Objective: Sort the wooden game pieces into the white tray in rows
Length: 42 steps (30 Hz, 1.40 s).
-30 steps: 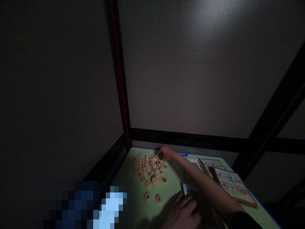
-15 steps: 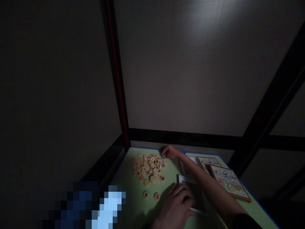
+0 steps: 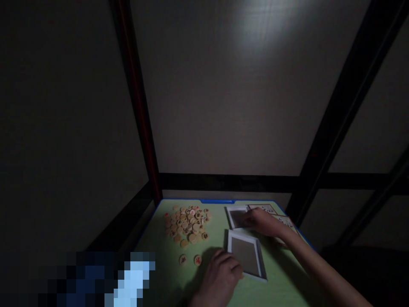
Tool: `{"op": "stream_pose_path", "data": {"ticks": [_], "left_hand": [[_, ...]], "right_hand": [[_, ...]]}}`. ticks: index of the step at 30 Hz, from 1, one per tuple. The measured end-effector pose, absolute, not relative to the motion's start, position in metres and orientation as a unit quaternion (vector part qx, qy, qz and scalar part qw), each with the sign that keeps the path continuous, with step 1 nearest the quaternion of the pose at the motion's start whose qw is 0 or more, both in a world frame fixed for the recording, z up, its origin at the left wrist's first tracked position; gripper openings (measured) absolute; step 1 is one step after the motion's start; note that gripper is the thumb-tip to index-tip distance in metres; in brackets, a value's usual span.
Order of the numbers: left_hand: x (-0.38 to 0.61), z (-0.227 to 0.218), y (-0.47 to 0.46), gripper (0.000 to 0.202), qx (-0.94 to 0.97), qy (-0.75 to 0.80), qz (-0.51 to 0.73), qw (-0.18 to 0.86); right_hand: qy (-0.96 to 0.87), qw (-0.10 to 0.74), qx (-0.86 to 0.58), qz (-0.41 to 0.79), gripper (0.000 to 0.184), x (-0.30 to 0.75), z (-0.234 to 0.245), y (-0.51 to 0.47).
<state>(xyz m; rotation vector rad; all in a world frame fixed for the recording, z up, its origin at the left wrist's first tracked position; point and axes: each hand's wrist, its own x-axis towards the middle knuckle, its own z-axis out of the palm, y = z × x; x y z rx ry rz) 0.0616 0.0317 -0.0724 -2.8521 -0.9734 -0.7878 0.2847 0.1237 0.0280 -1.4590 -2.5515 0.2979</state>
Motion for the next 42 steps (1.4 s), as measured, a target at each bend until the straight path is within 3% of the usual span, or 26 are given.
{"op": "stream_pose_path", "data": {"ticks": [4,8,16,23,28,36,40,42], "left_hand": [[0.062,-0.058,0.028,0.002,-0.892,-0.337,-0.301,-0.005],[0.083,-0.022,0.052,0.018,-0.87,-0.422,-0.253,-0.034],[0.137,-0.007,0.098,0.028,-0.86,-0.506,-0.062,0.001],[0.131,-0.008,0.096,0.03,-0.86,-0.508,-0.044,0.021],[0.125,-0.01,0.101,0.029,-0.856,-0.512,-0.068,0.025],[0.115,-0.004,0.072,0.038,-0.862,-0.487,-0.131,0.05],[0.072,-0.005,0.032,0.022,-0.812,-0.573,-0.102,0.04],[0.038,-0.015,0.018,0.025,-0.756,-0.647,-0.1,0.018]], "right_hand": [[-0.805,0.238,-0.538,0.075,0.033,0.307,0.035,0.1],[-0.719,0.322,-0.616,-0.004,0.038,0.337,0.03,0.087],[-0.655,0.239,-0.709,-0.108,0.059,0.344,-0.034,0.046],[-0.658,0.191,-0.724,-0.08,0.055,0.331,-0.036,0.049],[-0.662,0.208,-0.713,-0.105,0.046,0.331,-0.033,0.054],[-0.677,0.192,-0.706,-0.08,0.052,0.342,-0.038,0.063],[-0.696,0.26,-0.66,-0.111,0.049,0.342,-0.034,0.057],[-0.721,0.306,-0.615,-0.088,0.041,0.328,-0.03,0.049]]}}
